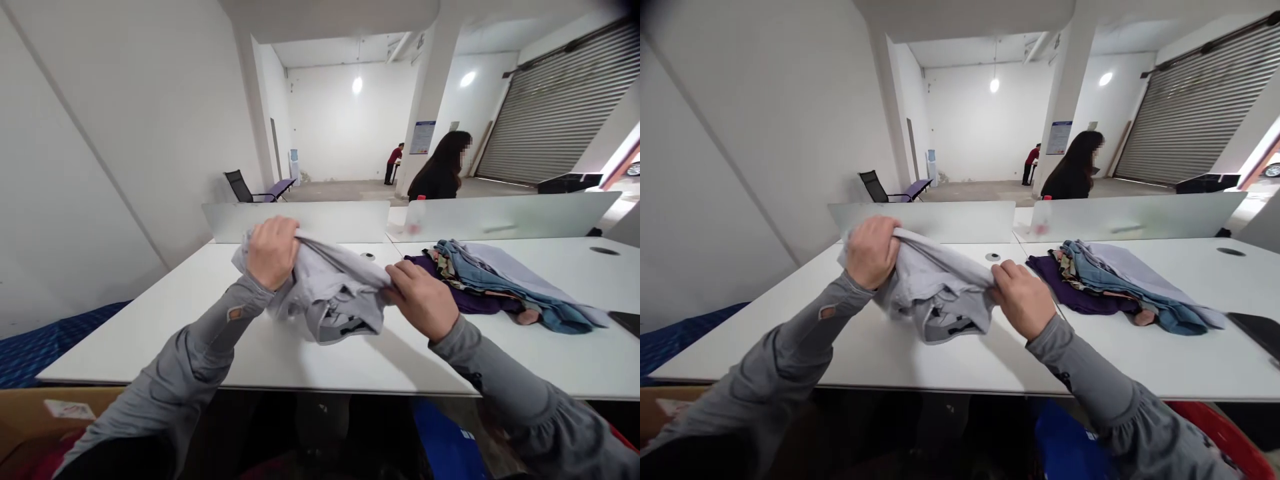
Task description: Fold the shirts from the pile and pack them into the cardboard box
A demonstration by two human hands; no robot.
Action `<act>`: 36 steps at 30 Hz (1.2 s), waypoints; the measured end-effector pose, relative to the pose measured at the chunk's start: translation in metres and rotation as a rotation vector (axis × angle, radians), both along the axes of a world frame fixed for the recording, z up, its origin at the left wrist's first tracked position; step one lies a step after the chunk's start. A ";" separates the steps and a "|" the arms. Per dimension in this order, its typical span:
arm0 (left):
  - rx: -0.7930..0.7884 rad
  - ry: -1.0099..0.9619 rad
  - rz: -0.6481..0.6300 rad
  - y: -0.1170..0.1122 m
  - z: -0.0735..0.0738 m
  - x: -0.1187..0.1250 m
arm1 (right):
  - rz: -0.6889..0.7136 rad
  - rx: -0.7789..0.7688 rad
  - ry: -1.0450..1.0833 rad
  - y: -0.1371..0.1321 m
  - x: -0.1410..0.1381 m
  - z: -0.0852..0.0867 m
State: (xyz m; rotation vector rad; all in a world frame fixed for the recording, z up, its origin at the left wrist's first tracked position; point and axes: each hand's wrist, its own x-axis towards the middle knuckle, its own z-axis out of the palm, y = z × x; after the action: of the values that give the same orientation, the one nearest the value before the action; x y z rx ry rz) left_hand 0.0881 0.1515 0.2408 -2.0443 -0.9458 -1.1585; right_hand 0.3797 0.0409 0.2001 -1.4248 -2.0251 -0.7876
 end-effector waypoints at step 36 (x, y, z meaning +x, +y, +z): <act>-1.134 -0.298 -0.228 0.018 -0.184 0.013 | 0.163 -0.886 1.153 0.033 -0.038 -0.162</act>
State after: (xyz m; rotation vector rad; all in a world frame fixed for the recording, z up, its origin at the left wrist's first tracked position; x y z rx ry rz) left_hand 0.1006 0.1696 0.0566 -2.9382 -1.8503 -1.1813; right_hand 0.3419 0.0737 0.0379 -1.5140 -1.4525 0.9715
